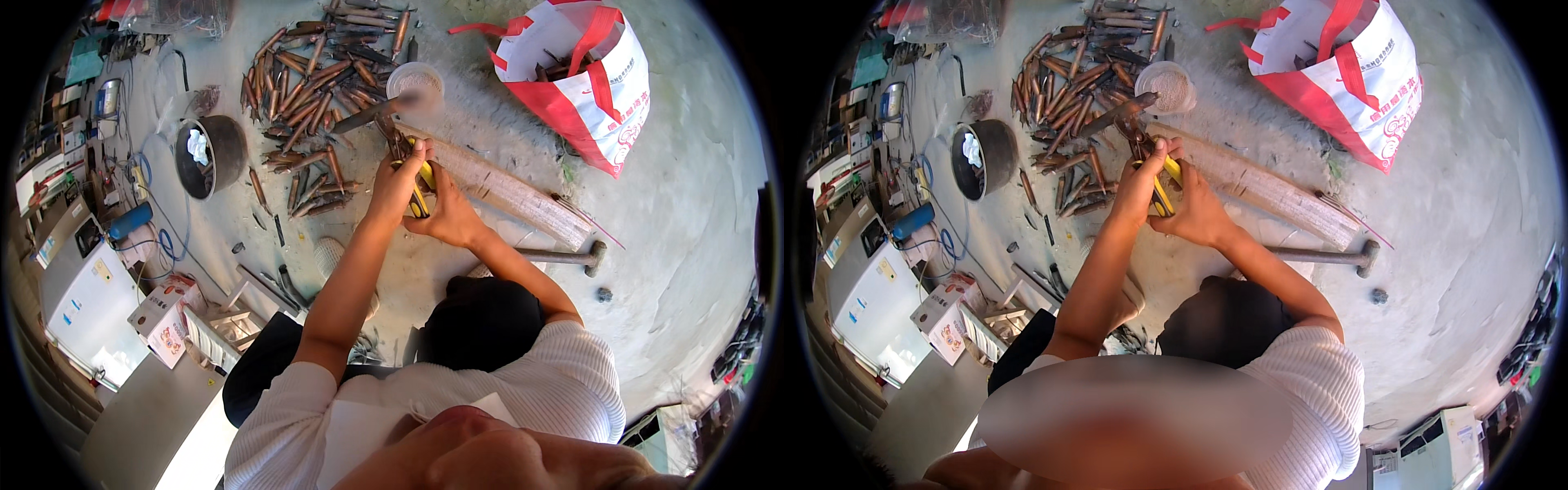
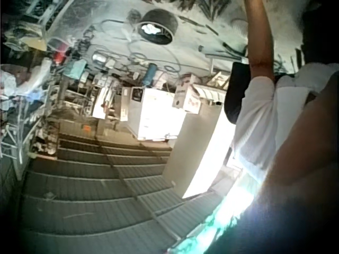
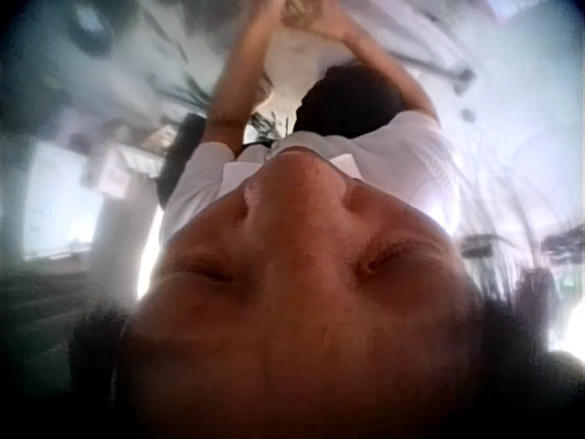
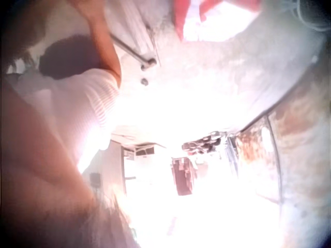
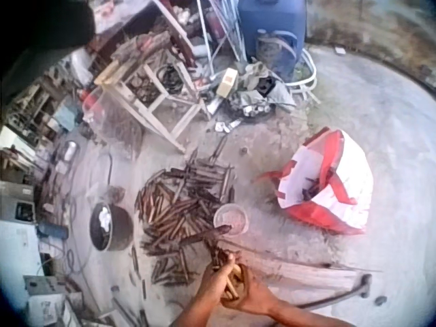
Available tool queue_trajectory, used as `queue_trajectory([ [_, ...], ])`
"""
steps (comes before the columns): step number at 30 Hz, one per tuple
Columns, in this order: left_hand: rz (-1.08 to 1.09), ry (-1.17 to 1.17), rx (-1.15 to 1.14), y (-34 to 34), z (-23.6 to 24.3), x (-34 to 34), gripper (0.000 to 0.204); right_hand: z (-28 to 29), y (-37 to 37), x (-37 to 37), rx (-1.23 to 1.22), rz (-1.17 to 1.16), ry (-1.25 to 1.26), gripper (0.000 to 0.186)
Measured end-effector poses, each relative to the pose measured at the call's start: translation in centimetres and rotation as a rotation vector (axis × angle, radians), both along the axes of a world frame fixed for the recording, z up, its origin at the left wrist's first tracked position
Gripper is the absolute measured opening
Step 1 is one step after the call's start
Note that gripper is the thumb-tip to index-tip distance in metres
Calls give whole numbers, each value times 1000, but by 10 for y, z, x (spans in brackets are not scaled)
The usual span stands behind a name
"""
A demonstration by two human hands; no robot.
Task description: The person strips copper wire by hand using pliers and a small container to collect the insulation scraps.
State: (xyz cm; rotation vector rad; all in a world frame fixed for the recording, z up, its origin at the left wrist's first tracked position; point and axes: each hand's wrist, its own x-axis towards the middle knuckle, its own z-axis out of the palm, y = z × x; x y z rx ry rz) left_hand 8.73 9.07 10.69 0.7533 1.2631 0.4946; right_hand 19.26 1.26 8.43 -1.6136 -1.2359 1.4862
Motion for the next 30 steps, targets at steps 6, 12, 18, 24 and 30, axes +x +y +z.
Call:
queue_trajectory([
  [6, -3, 9, 113, -15, 4, 3, 49, 8, 1, -2, -89, 7, 111, 96],
  [12, 167, 77, 27, -18, 1, 9, 44, -7, -11, -8, 131, -40, 54, 108],
  [18, 133, -55, -28, -14, 10, 10, 38, 1, -2, 5, -101, 94, 115, 116],
  [24, -140, 42, 164, -23, 9, 15, 35, -9, -11, -3, 2, -16, 117, 116],
  [30, -42, 36, 76, -14, 1, 22, 30, -15, -11, -4, -4, -78, 62, 120],
])
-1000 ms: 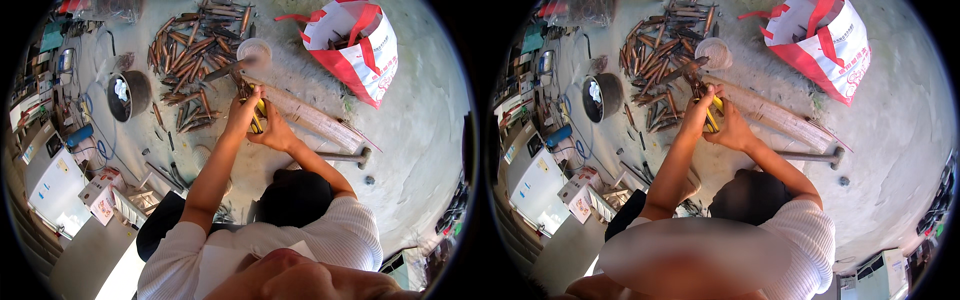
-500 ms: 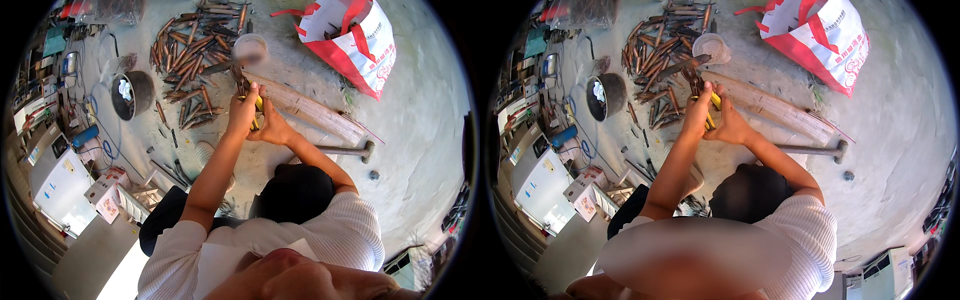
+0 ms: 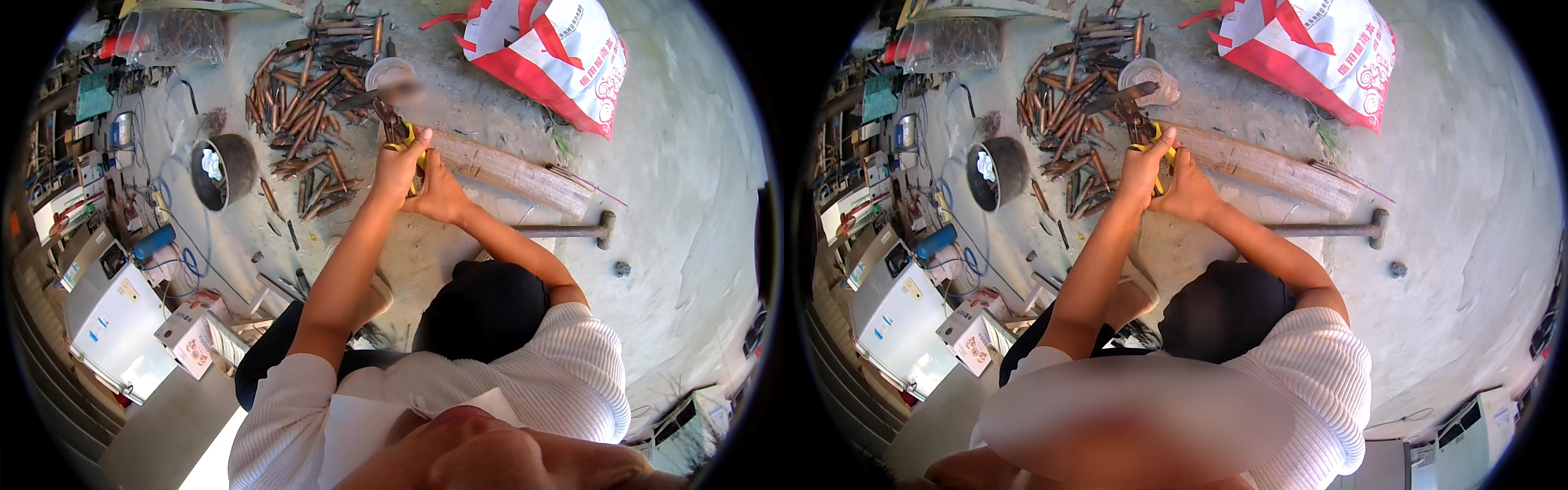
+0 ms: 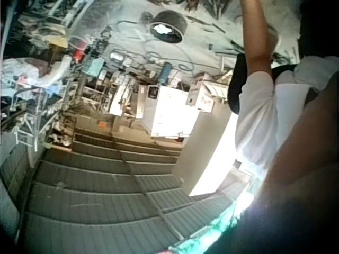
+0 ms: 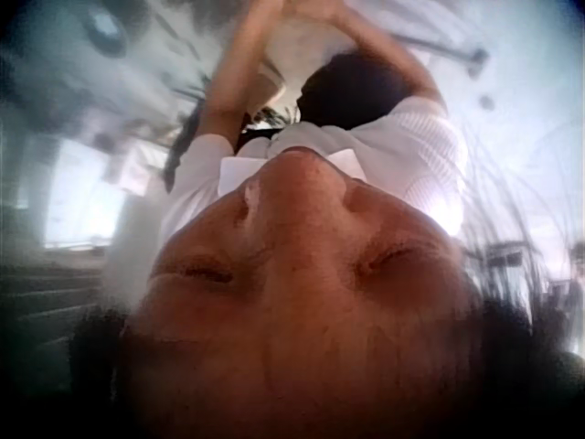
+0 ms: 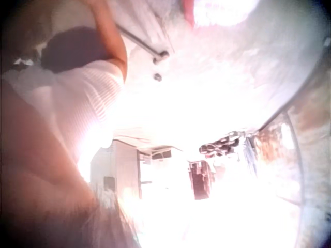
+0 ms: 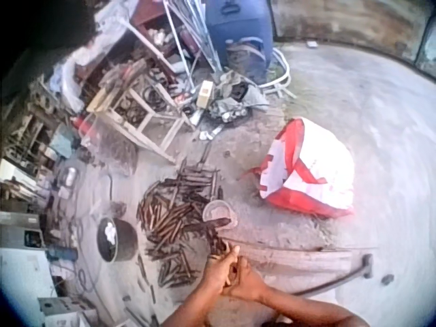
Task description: The person strips copper wire by hand using pliers and a small container to collect the insulation scraps.
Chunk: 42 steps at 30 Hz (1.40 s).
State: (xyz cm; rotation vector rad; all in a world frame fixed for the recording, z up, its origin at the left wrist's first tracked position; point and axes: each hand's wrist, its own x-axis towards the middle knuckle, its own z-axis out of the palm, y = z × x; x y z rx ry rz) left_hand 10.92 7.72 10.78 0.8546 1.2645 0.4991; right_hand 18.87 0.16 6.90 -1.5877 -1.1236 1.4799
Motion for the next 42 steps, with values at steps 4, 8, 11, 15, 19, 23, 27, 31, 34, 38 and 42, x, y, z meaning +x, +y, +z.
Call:
queue_trajectory([
  [4, -10, 18, 11, 3, -2, 2, 28, -1, -1, -3, 25, -35, -70, 105],
  [8, -4, 68, -26, 7, -3, 3, 27, -9, -2, -6, 65, -77, -49, 106],
  [11, 0, 97, -36, 8, -4, 3, 26, -6, -1, -6, 39, -78, -50, 107],
  [15, -7, 111, -30, 9, -4, 5, 27, -4, -1, -3, 6, -71, -21, 109],
  [19, 8, 75, -42, 10, -12, 4, 29, 7, 1, 3, -68, -54, 56, 111],
  [23, 27, 100, -111, 10, -13, 2, 30, -4, -3, -4, -35, -99, 96, 110],
  [27, 1, 165, 10, 11, -3, 7, 35, 3, 3, -3, 18, -54, -71, 109],
  [31, -30, 182, 79, 23, 1, 16, 38, 21, 18, 0, 107, -81, -110, 104],
  [34, -28, 171, 49, 38, 22, 18, 40, 56, 35, 1, 50, -69, -198, 98],
  [38, -83, 150, -57, 63, 37, 4, 62, 84, 60, -8, -82, -40, -242, 88],
  [42, -178, 256, -79, 67, 55, 5, 75, 102, 68, -12, -182, -82, -309, 80],
])
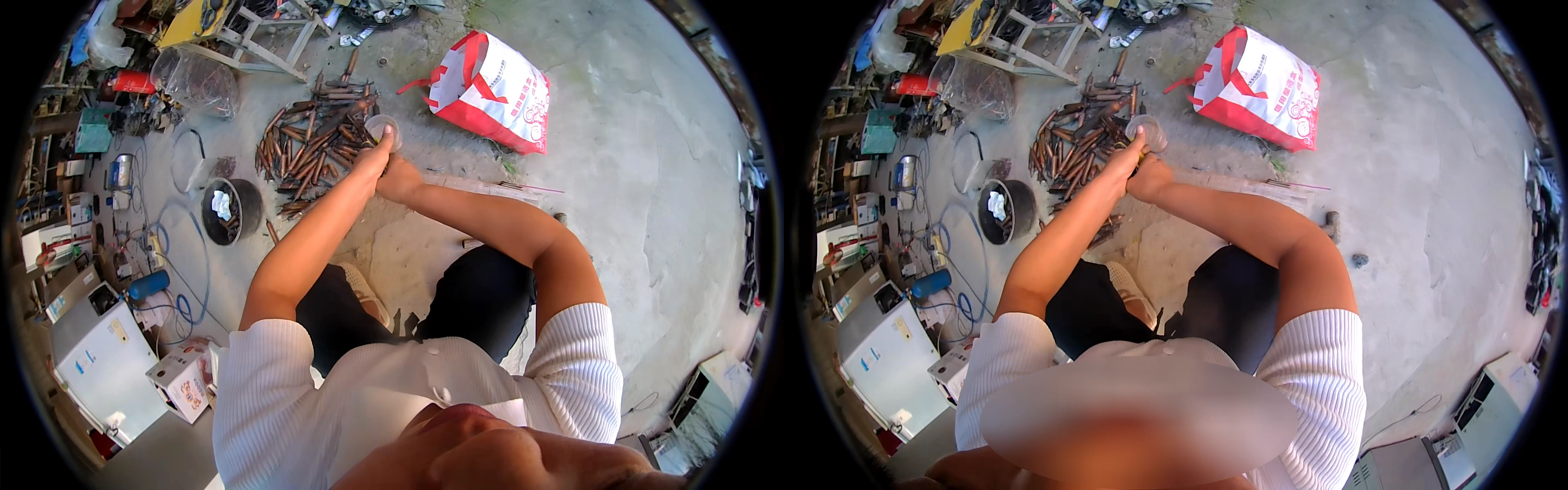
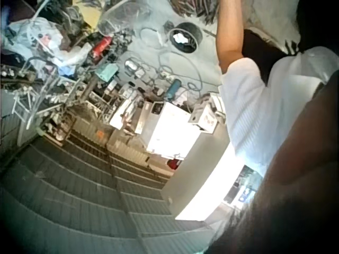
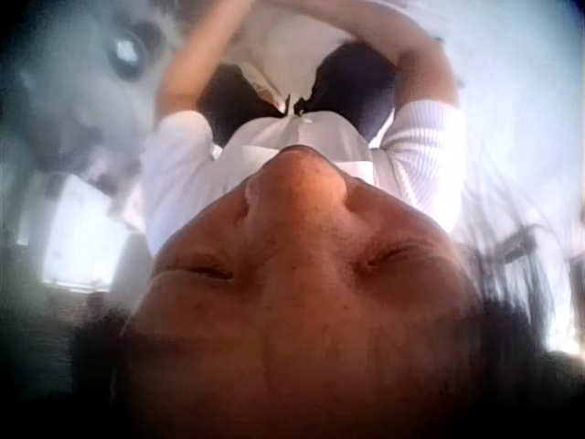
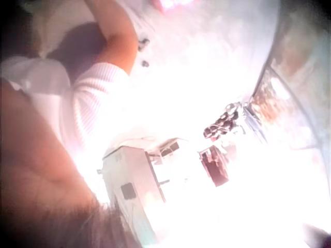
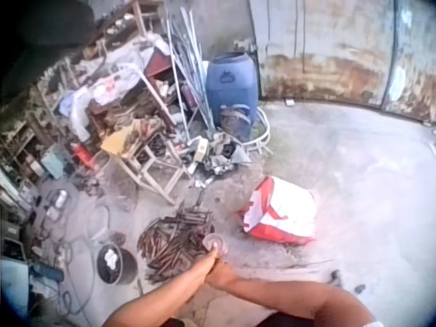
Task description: The person strips copper wire by hand using pliers and a small container to collect the insulation scraps.
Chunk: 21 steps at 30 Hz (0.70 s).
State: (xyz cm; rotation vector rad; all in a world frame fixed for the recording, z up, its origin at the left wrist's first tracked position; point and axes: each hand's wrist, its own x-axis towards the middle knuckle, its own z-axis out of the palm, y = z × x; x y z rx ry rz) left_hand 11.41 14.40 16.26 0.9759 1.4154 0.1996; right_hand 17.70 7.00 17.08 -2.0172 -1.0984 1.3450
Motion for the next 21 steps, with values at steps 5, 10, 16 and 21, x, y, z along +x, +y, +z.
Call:
queue_trajectory([
  [5, 25, -275, -169, 14, 15, -15, 70, 21, 17, 8, -16, 7, -89, 73],
  [10, -151, -380, -217, 29, 49, -25, 60, 74, 28, 36, -92, 165, 13, 63],
  [16, -265, -344, 78, 16, 32, -29, 59, 39, 11, 19, -33, -55, 191, 55],
  [21, -256, -276, 131, -1, 41, -28, 63, 41, 3, 2, -75, -242, 247, 50],
])
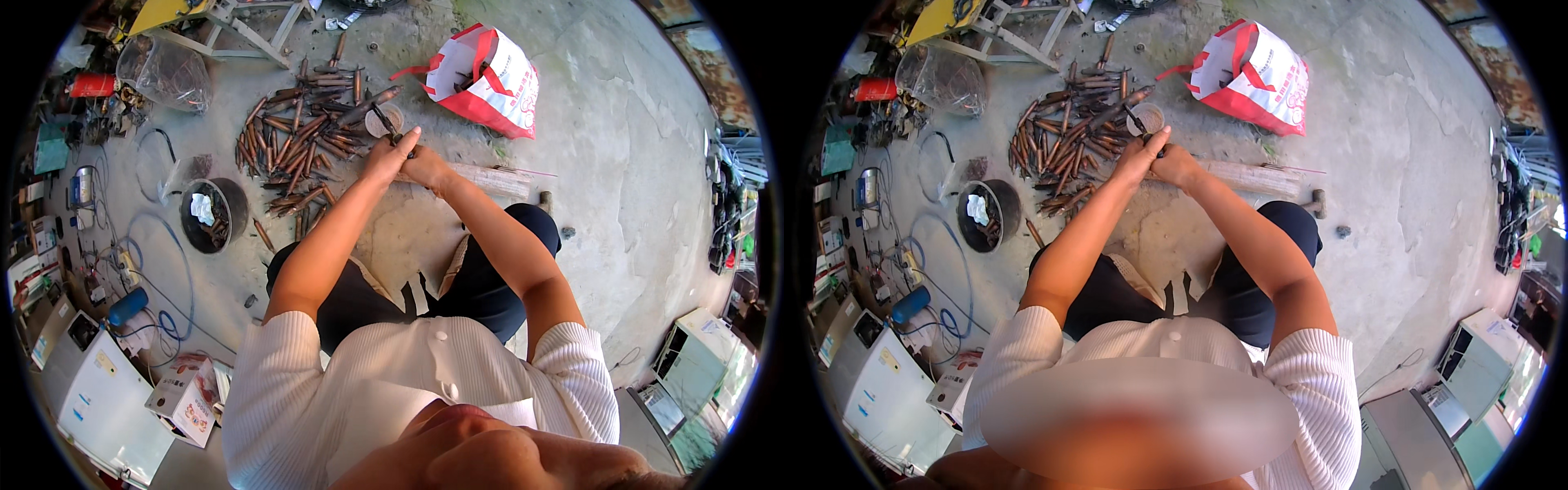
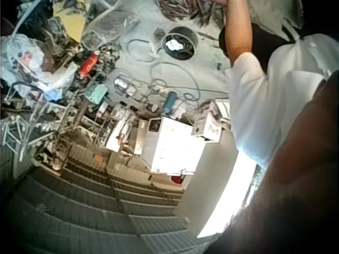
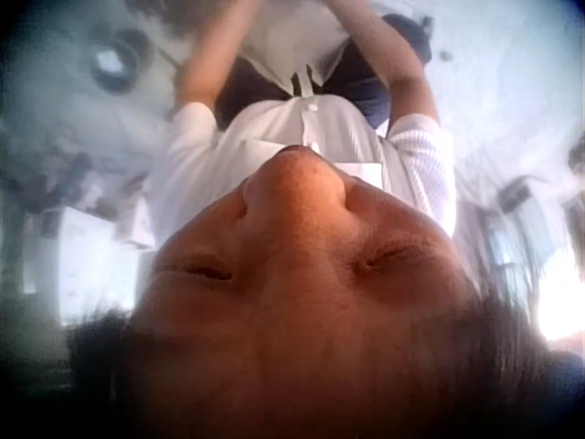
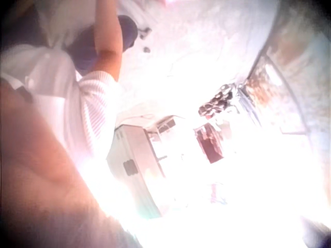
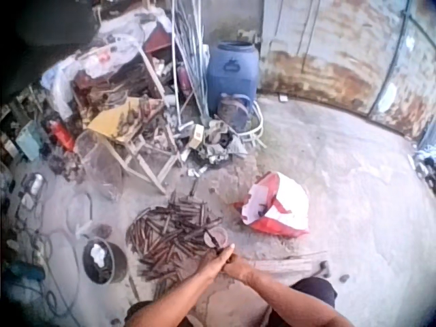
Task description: The person strips copper wire by hand using pliers and a small container to collect the insulation scraps.
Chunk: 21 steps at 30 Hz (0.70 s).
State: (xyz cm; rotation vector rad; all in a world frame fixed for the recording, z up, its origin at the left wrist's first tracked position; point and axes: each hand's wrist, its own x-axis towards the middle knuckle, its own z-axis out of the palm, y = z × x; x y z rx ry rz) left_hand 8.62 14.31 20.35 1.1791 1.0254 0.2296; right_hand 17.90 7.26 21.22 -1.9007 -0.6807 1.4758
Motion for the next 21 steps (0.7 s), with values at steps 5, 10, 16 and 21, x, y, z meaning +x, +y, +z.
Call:
queue_trajectory([
  [5, 30, -23, -105, -8, -8, 2, 80, -27, -8, -4, 38, 51, -87, 48],
  [10, 142, -22, -457, -17, -38, -4, 86, -26, -11, -10, 117, -126, 76, 42],
  [16, 29, -214, -565, -29, -29, -16, 67, -14, -15, -12, 54, -109, 44, 38],
  [21, 70, -206, -495, -32, -30, -13, 51, -56, -23, -20, 140, -51, -183, 41],
])
